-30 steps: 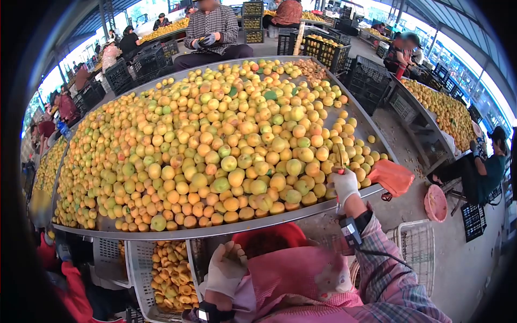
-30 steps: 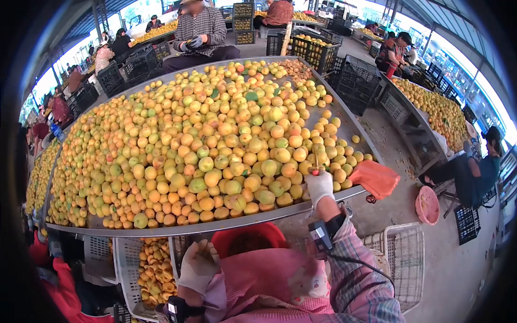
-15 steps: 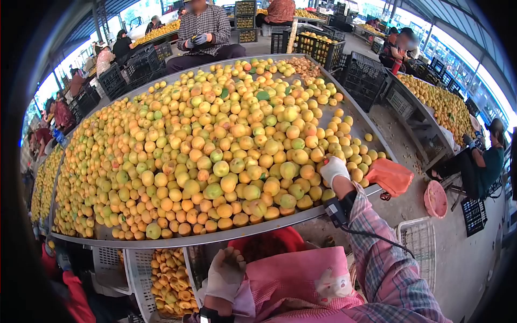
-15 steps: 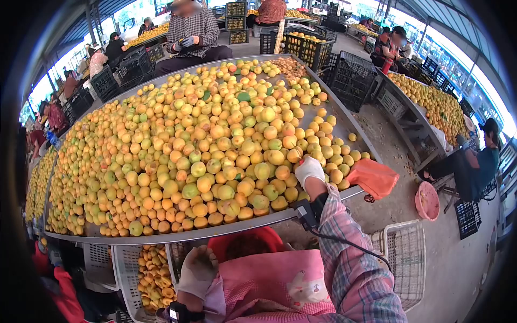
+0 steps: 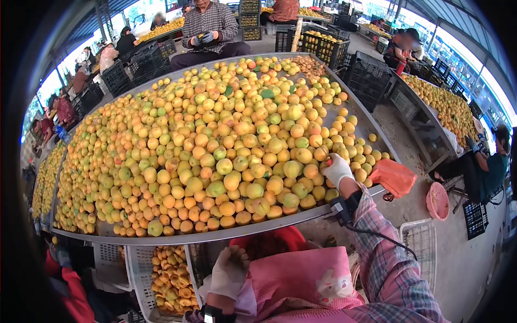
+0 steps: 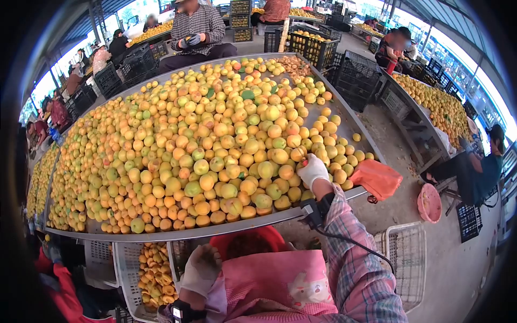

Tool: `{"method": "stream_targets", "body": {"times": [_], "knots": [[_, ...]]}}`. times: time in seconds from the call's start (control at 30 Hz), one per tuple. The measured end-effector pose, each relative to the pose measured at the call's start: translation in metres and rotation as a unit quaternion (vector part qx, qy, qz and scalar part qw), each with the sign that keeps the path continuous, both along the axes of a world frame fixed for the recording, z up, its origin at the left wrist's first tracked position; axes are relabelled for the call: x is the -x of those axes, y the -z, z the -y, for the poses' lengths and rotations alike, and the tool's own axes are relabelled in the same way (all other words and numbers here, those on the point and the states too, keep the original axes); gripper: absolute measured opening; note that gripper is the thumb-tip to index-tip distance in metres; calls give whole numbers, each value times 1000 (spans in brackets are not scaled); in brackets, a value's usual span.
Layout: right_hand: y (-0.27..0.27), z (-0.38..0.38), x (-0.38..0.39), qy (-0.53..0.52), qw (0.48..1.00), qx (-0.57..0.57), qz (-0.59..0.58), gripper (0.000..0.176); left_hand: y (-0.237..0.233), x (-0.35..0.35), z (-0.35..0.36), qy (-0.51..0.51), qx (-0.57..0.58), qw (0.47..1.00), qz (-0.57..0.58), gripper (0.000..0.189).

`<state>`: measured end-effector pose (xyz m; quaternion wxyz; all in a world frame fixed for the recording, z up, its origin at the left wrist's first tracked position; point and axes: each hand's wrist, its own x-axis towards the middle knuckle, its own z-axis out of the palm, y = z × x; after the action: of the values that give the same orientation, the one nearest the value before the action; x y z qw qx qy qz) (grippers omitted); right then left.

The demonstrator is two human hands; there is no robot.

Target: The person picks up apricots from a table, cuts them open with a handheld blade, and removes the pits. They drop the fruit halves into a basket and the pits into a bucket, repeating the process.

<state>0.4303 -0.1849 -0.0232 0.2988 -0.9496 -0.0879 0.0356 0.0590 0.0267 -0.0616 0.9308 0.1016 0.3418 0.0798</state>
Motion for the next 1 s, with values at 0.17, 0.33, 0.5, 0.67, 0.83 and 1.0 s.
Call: {"method": "stream_targets", "body": {"times": [0.17, 0.33, 0.5, 0.67, 0.83, 1.0], "knots": [[2, 26, 2, 31, 951, -257, -166, 59, -6, 0, 2, -10, -8, 1000, -14, 20], [-40, 47, 55, -10, 841, -494, -223, 45, -1, -1, 2, -8, -12, 1000, -20, 23], [-58, 23, 123, -87, 771, -543, -321, 47, -26, -5, 21, 78, -47, 994, 65, 35], [-68, -22, 198, -182, 741, -514, -392, 53, -71, -8, 42, 133, -196, 962, 133, 56], [-65, -49, 255, -251, 772, -452, -369, 59, -82, 8, 32, 124, -278, 938, 164, 58], [-70, -56, 288, -288, 768, -440, -365, 53, -79, 34, 25, 106, -265, 941, 182, 59]]}}
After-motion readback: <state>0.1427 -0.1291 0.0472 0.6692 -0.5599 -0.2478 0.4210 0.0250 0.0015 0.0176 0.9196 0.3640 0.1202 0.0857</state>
